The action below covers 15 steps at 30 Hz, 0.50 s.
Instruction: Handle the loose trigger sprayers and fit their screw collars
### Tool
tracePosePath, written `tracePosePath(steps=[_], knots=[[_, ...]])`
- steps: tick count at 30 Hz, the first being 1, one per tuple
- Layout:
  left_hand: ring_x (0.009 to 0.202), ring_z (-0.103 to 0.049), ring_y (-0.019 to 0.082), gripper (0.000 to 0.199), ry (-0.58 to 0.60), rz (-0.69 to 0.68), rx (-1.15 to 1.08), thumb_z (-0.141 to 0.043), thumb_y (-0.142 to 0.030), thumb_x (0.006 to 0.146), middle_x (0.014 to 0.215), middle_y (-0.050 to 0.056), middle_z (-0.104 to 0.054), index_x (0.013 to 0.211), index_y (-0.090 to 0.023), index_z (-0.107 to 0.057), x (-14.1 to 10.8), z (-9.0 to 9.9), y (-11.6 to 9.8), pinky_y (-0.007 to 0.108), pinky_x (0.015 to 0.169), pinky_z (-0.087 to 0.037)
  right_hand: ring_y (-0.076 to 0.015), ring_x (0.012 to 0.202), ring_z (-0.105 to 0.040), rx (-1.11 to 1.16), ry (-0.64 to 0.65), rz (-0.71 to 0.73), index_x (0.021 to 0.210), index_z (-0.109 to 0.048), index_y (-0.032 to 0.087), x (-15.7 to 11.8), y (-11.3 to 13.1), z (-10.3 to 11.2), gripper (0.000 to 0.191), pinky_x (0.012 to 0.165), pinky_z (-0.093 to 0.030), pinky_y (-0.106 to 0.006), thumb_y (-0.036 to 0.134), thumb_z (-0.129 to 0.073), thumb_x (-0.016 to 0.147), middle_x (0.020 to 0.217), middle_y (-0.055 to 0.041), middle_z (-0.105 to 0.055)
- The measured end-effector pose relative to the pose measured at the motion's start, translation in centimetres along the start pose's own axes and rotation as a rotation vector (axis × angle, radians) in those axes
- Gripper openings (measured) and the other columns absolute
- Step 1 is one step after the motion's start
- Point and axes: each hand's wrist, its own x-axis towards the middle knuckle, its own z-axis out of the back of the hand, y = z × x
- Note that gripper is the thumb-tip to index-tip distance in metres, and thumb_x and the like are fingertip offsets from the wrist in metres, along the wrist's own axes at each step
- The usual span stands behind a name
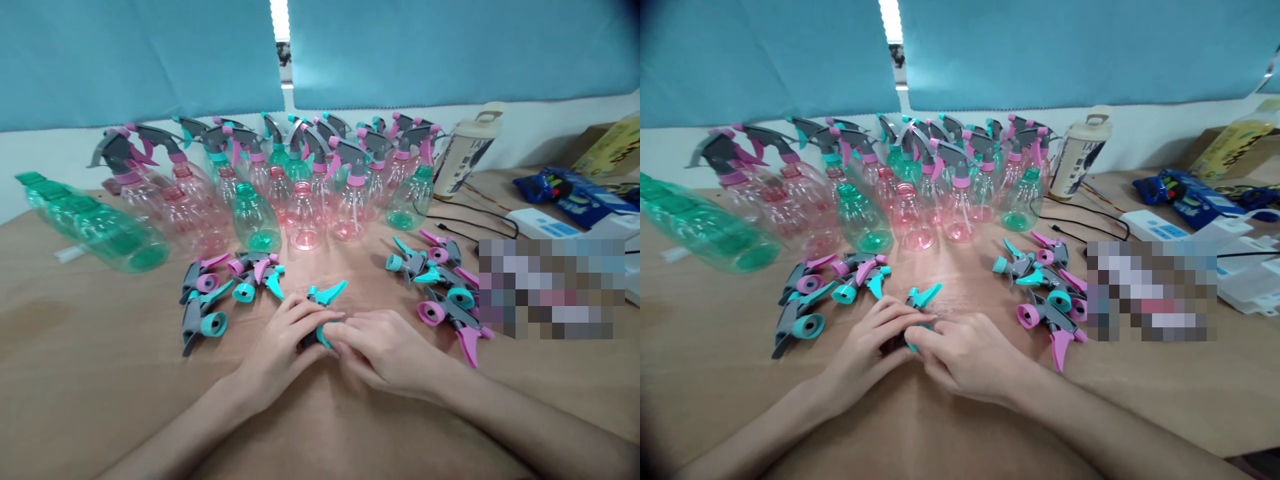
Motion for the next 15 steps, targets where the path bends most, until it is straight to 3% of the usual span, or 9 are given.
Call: tracePosePath(steps=[8,12,15], knots=[[0.098,-0.047,0.019,0.028,-0.042,0.032,-0.013,-0.058,-0.013,0.085,0.104,0.003,-0.06,0.112,-0.02,-0.056,0.25,-0.35,-0.27,0.034,0.087,-0.042,-0.0161,0.067,-0.058,0.031,0.0,-0.125,0.098,-0.053,0.019,0.38,0.56,-0.17,0.02,0.057,-0.036,-0.026,0.019,-0.035,0.089,0.079,-0.0026,-0.062],[0.097,-0.045,0.019,0.024,-0.065,0.091,-0.017,-0.061,-0.019,0.084,0.101,0.003,-0.059,0.108,-0.018,-0.058,0.13,-0.35,-0.33,0.034,0.086,-0.042,-0.016,0.068,-0.06,0.057,0.019,-0.192,0.116,-0.049,0.021,0.42,0.04,-0.01,0.03,0.057,-0.036,-0.025,0.018,-0.034,0.09,0.084,-0.0017,-0.065],[0.095,-0.045,0.02,0.024,-0.063,0.086,-0.013,-0.063,-0.022,0.083,0.099,0.003,-0.059,0.107,-0.019,-0.059,0.03,-0.32,-0.38,0.034,0.084,-0.042,-0.0134,0.064,-0.059,0.128,0.054,-0.178,0.114,-0.049,0.022,0.46,-0.33,0.15,0.029,0.057,-0.036,-0.024,0.016,-0.036,0.089,0.081,0.0004,-0.065]])
